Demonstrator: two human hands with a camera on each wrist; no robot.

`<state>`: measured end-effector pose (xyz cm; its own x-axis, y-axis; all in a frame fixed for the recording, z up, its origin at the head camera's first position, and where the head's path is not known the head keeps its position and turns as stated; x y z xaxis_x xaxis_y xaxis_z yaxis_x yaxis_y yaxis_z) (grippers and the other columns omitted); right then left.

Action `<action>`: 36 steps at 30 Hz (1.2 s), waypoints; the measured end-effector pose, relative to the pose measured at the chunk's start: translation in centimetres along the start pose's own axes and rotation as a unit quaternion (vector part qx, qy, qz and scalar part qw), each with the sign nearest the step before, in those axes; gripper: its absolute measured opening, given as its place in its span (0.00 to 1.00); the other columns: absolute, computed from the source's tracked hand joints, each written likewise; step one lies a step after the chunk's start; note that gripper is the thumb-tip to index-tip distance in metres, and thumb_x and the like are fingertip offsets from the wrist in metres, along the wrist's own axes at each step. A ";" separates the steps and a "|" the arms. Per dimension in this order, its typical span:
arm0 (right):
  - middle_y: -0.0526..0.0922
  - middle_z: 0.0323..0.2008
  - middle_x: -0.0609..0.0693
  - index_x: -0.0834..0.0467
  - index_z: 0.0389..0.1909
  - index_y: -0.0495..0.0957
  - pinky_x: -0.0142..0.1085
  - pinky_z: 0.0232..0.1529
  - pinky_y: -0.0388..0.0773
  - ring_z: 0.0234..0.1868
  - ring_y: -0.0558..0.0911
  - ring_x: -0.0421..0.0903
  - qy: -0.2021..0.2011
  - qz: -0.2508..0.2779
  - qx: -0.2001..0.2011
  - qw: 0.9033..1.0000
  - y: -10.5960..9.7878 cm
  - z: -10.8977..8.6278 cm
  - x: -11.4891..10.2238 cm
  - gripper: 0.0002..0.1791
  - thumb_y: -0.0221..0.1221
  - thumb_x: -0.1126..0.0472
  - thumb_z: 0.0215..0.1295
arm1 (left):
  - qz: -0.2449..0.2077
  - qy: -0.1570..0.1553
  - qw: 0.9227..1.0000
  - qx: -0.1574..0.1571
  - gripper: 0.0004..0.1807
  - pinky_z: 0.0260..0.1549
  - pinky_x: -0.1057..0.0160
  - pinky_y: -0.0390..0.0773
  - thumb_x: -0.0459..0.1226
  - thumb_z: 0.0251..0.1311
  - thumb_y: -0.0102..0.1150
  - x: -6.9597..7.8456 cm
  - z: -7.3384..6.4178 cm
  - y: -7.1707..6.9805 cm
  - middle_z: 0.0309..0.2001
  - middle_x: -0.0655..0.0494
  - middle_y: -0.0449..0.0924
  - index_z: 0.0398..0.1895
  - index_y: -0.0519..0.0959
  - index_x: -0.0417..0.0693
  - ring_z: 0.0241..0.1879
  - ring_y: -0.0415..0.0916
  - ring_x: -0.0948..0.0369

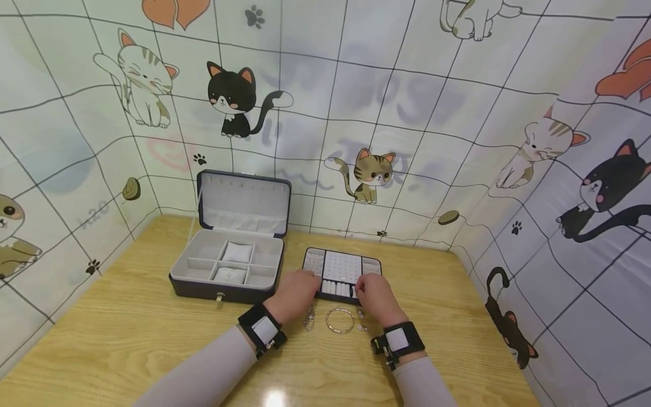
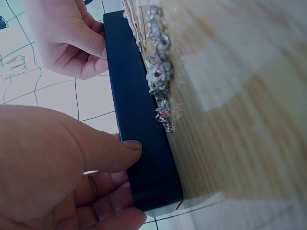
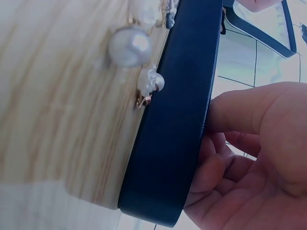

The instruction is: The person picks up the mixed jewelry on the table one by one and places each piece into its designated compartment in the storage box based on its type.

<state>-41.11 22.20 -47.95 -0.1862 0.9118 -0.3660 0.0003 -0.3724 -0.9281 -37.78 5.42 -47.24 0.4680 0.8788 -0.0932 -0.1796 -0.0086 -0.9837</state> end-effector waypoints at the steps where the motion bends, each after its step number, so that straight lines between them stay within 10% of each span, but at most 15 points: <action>1: 0.81 0.27 0.48 0.55 0.26 0.82 0.37 0.35 0.75 0.31 0.77 0.44 0.000 0.000 -0.001 1.000 0.0 0.0 0.0 0.10 0.65 0.69 0.66 | 0.000 0.000 1.000 0.001 0.05 0.29 0.62 0.80 0.39 0.64 0.71 0.0 0.0 0.0 0.34 0.57 0.84 0.42 0.86 0.54 0.34 0.80 0.60; 36: 0.79 0.28 0.48 0.54 0.28 0.81 0.36 0.34 0.73 0.31 0.76 0.44 0.009 0.024 -0.009 1.000 0.3 -0.2 0.6 0.10 0.63 0.67 0.70 | 0.004 -0.007 1.000 0.004 0.04 0.26 0.61 0.79 0.39 0.63 0.71 0.1 0.1 0.0 0.31 0.58 0.83 0.40 0.87 0.54 0.32 0.80 0.60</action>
<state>-41.01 22.65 -48.44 -0.1678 0.8961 -0.4108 0.0270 -0.4124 -0.9106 -37.86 5.55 -47.23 0.4543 0.8853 -0.0991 -0.1898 -0.0125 -0.9817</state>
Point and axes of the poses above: each hand's wrist, its own z-axis towards the middle knuckle, its own y-axis out of the palm, x = y × z, the point moved 9 cm from there along z, towards the middle knuckle
